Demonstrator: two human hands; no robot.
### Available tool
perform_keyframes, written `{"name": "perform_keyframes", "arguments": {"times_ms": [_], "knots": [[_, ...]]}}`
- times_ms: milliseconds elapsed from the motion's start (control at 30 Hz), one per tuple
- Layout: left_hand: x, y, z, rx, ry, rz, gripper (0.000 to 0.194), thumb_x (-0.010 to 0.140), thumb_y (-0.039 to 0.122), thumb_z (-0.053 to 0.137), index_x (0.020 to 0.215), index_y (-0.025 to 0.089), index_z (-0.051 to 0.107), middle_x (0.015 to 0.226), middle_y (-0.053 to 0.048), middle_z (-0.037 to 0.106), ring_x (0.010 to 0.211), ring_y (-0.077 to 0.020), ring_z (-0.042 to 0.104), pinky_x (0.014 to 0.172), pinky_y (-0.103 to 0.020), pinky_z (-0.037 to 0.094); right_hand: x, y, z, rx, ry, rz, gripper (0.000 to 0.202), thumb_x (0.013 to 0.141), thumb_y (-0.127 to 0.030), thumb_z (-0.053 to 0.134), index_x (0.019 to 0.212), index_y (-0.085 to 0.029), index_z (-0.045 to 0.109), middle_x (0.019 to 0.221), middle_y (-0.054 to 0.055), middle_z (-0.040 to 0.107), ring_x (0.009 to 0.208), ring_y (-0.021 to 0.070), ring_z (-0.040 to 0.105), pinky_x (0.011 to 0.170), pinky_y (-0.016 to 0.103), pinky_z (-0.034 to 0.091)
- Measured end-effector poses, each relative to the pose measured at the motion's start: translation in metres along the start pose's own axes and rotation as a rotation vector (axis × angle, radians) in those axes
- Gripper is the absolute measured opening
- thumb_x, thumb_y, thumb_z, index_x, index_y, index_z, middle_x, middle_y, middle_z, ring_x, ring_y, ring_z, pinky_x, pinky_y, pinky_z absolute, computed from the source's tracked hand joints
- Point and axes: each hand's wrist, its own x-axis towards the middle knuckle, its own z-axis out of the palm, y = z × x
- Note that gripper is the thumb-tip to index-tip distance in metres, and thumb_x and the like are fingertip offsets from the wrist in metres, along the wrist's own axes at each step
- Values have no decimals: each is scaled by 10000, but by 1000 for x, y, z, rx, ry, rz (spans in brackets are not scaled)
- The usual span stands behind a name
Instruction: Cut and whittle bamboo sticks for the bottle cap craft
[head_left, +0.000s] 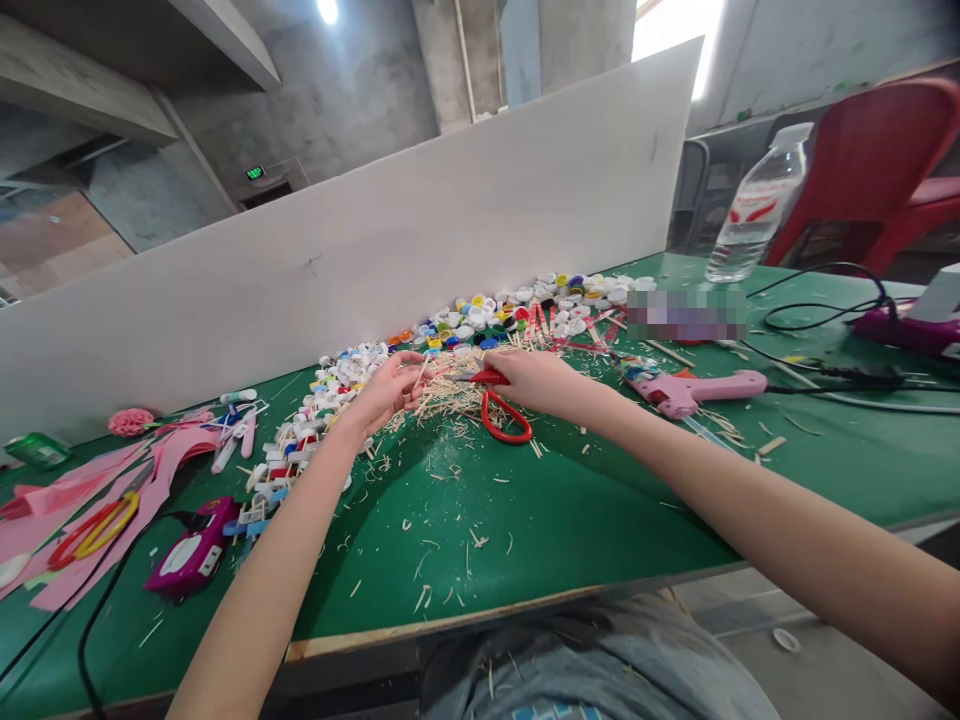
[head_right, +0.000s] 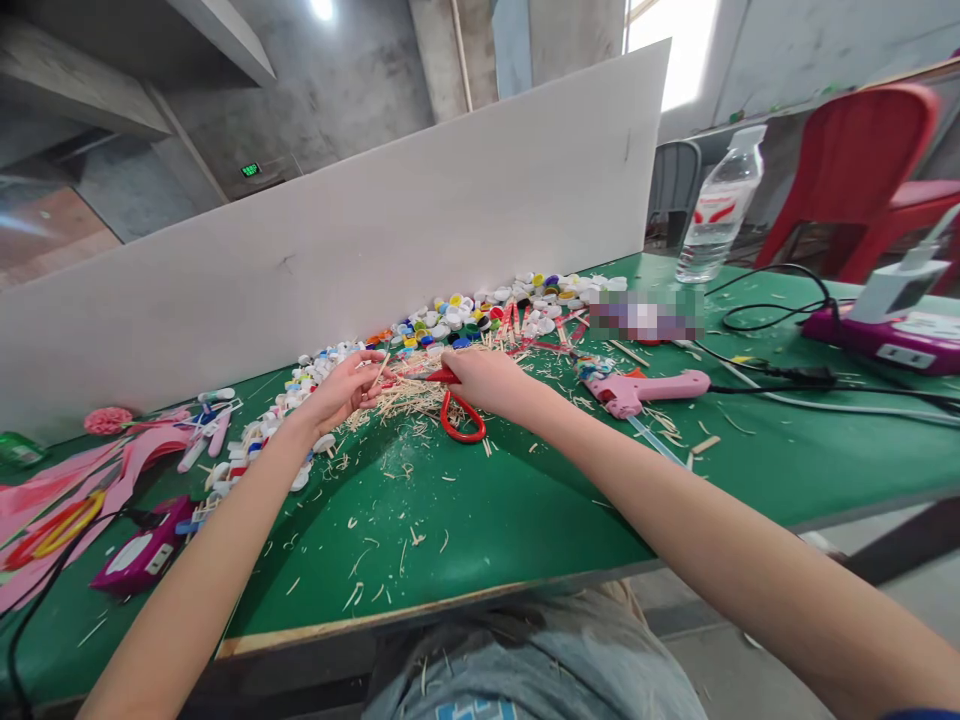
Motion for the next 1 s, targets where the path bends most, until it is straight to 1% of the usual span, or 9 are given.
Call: {"name": "perform_keyframes", "arguments": {"times_ms": [100, 167, 300, 400, 500, 600, 700, 800, 1000], "knots": [[0, -1, 2, 29, -7, -8, 244, 843, 227, 622, 1045, 218, 485, 949, -67, 631, 490, -36, 438, 409, -180, 247, 0, -3, -2, 91, 71, 44, 76, 870, -282, 487, 862, -207, 482, 865, 62, 624, 694, 164, 514, 525, 290, 241], [0, -2, 4, 43, -20, -7, 234, 853, 259, 620, 1042, 217, 489, 959, -75, 642, 487, -39, 435, 413, -187, 238, 1, -6, -1, 245, 102, 82, 102, 866, -308, 495, 839, -213, 469, 771, 36, 597, 634, 146, 483, 530, 291, 264], [-1, -4, 8, 51, -73, 9, 250, 840, 292, 651, 1033, 210, 514, 946, -76, 657, 480, -39, 413, 458, -213, 291, 6, -12, 3, 533, 148, 150, 180, 858, -344, 510, 760, -215, 432, 649, -4, 510, 563, 117, 430, 537, 293, 291], [-2, -4, 15, 32, -109, 6, 247, 847, 313, 643, 1032, 206, 518, 913, -66, 657, 473, -37, 379, 489, -227, 308, 9, -16, 4, 646, 130, 177, 240, 861, -390, 518, 725, -213, 428, 607, -17, 459, 540, 109, 399, 522, 293, 277], [-4, -3, 23, 18, -118, 0, 238, 852, 304, 632, 1034, 200, 518, 824, -37, 632, 468, -43, 358, 496, -231, 299, 8, -20, 6, 765, 76, 149, 254, 859, -422, 529, 738, -213, 450, 579, -32, 426, 515, 104, 383, 501, 289, 263], [-6, -3, 29, 15, -123, 4, 241, 839, 303, 646, 1023, 195, 536, 677, 12, 529, 482, -60, 375, 496, -232, 291, 8, -21, 10, 806, 67, 113, 302, 820, -473, 591, 734, -214, 462, 579, -40, 411, 508, 100, 371, 491, 288, 256], [-7, -4, 31, 12, -118, 15, 234, 827, 310, 660, 1000, 193, 552, 624, 37, 437, 490, -65, 376, 495, -232, 283, 10, -20, 15, 790, 102, 89, 352, 788, -501, 630, 699, -213, 448, 596, -40, 399, 532, 99, 361, 508, 287, 260], [-6, -5, 31, 11, -125, 24, 225, 829, 310, 655, 991, 192, 552, 622, 39, 424, 492, -65, 380, 502, -234, 287, 11, -18, 18, 770, 120, 91, 347, 789, -484, 628, 687, -213, 436, 602, -40, 393, 546, 101, 355, 522, 290, 257], [-6, -6, 29, 11, -135, 27, 224, 835, 297, 645, 1003, 189, 544, 637, 33, 456, 496, -66, 405, 521, -240, 315, 12, -17, 17, 756, 126, 88, 304, 785, -442, 625, 692, -212, 449, 610, -39, 399, 554, 104, 349, 533, 295, 254]]}}
